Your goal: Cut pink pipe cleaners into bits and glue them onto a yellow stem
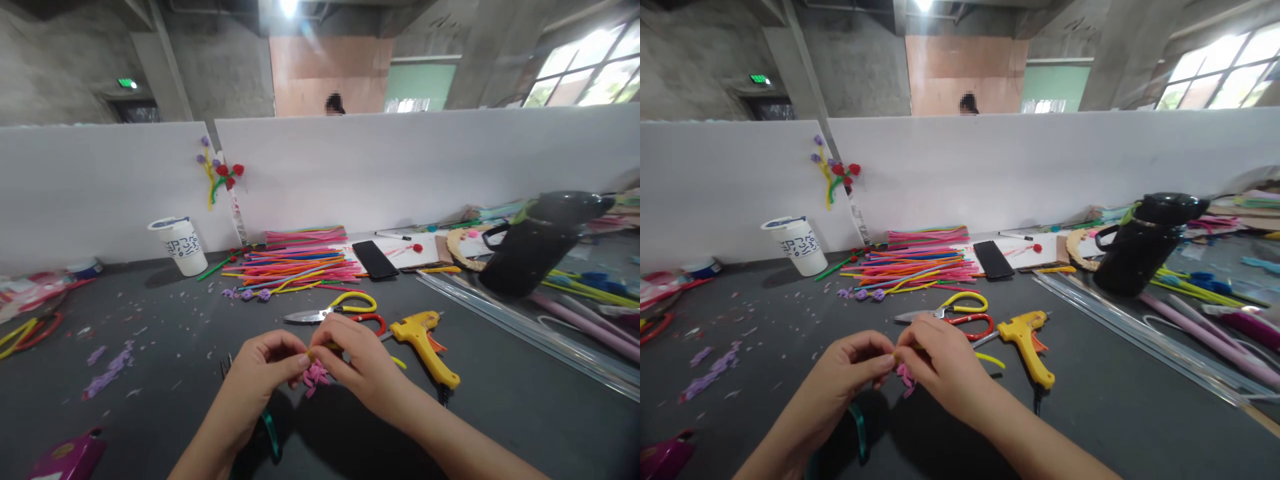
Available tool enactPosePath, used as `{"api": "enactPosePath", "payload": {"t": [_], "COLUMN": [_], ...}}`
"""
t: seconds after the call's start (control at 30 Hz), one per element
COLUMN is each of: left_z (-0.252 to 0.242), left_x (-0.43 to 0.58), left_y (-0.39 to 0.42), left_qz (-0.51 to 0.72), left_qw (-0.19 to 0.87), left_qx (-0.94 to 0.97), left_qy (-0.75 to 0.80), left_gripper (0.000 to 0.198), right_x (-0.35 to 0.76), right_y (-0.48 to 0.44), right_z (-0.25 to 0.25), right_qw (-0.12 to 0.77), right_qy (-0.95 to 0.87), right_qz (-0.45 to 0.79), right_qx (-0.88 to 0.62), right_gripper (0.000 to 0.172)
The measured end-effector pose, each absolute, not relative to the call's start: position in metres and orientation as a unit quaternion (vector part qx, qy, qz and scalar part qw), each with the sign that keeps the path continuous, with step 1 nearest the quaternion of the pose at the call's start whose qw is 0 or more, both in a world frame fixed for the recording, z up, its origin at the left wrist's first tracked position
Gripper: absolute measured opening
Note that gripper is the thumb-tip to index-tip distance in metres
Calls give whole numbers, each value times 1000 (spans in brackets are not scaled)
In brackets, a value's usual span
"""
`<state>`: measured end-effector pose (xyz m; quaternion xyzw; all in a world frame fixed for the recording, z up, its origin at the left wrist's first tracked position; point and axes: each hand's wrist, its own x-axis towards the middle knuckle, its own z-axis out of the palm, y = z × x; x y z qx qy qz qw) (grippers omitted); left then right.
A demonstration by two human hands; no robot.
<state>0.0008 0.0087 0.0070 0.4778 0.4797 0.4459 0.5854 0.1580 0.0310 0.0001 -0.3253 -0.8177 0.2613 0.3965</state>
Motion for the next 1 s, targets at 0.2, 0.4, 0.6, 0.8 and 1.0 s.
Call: {"api": "enactPosePath", "payload": {"t": [0.2,0.4,0.6,0.8,1.0], "left_z": [6,-3,-12,-13,-12], "left_x": [5,10,8,8,11], "left_y": [4,-1,-4,-2,-2], "left_qz": [513,554,539,508,491], "left_qw": [577,360,129,53,147], "left_qx": [463,568,667,695,637], "left_qy": [434,490,498,506,576], "left_gripper": [7,1,7,8,9], "right_x": [153,148,148,145,146], "right_y": [32,25,18,16,15], "right_z": [-3,-4,-6,-14,-20], "right_qw": [428,464,463,439,392], "right_qy": [-642,-691,-779,-817,-851], "right_qz": [539,417,256,112,-54], "right_qx": [-338,-366,-336,-357,-346], "right_gripper": [10,10,14,14,18]}}
